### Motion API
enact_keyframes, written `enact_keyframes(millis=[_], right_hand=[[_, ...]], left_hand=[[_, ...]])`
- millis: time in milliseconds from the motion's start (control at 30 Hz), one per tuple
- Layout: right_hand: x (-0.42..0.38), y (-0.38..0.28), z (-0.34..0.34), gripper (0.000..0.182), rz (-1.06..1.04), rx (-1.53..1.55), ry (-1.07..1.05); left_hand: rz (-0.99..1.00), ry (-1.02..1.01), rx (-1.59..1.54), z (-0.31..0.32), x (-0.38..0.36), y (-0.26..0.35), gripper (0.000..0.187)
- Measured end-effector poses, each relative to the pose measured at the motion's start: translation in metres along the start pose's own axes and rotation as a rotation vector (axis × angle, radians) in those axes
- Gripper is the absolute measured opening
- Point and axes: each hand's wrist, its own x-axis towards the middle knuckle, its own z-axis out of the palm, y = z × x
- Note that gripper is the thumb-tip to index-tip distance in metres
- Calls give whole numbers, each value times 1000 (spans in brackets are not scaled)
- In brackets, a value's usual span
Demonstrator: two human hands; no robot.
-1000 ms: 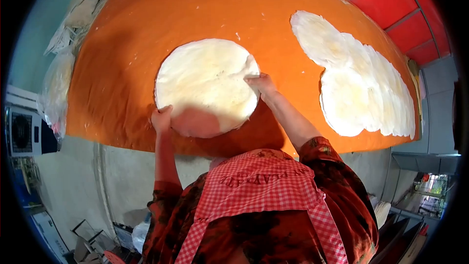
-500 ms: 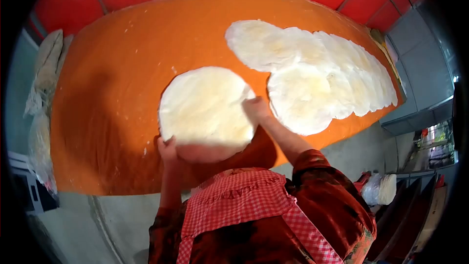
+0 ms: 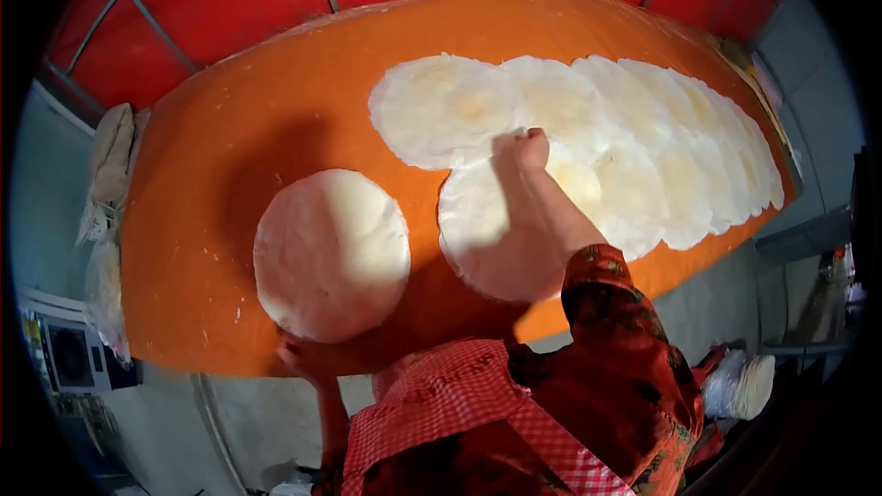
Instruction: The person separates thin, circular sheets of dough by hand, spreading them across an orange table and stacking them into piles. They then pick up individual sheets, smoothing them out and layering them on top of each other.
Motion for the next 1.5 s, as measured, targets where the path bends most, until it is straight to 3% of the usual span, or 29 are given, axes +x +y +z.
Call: enact_keyframes(millis=[33, 67, 200, 300, 367, 467, 733, 833, 933, 1033, 1167, 1233, 1333, 1400, 1467, 1500], right_hand=[[21, 0, 0, 23, 21, -165, -4], [36, -3, 1, 28, 43, -329, -6], [64, -36, 9, 38, 126, -516, -122], [49, -77, -9, 41, 127, -634, -269], [37, -97, -15, 43, 133, -706, -338], [51, -77, 9, 56, 192, -692, -273], [50, -75, 11, 57, 252, -616, -238], [62, -58, 23, 46, 217, -457, -120], [112, -20, 42, 36, -46, -272, -223], [145, 38, 55, 30, -18, -247, -117], [124, 23, 49, 30, 32, -72, -2], [159, 58, 70, 29, -176, -370, -224], [121, -22, 30, 24, -99, -420, -640], [109, -31, 32, 25, 378, 674, -504], [120, -69, 30, 19, 65, 474, -533], [111, -104, 37, 20, -99, 538, -424]], left_hand=[[45, -65, 209, -2, -14, -32, 15], [286, 1, 87, 7, -42, -17, 15], [185, -158, 80, 33, -81, -4, 16], [327, -216, 371, 43, -84, -10, 15], [383, -173, 367, 47, -84, -8, 16], [375, -161, 411, 47, -87, -7, 16], [385, -148, 415, 47, -88, -1, 15], [412, -141, 405, 48, -86, -2, 14], [414, -129, 404, 51, -85, -9, 13], [433, -116, 404, 47, -85, -5, 12], [427, -124, 418, 47, -84, 3, 12], [440, -119, 422, 45, -85, 0, 13], [467, -118, 396, 45, -83, -3, 13], [471, -125, 357, 44, -82, 4, 12], [490, -117, 362, 47, -80, -6, 11], [490, -112, 373, 46, -81, -13, 10]])
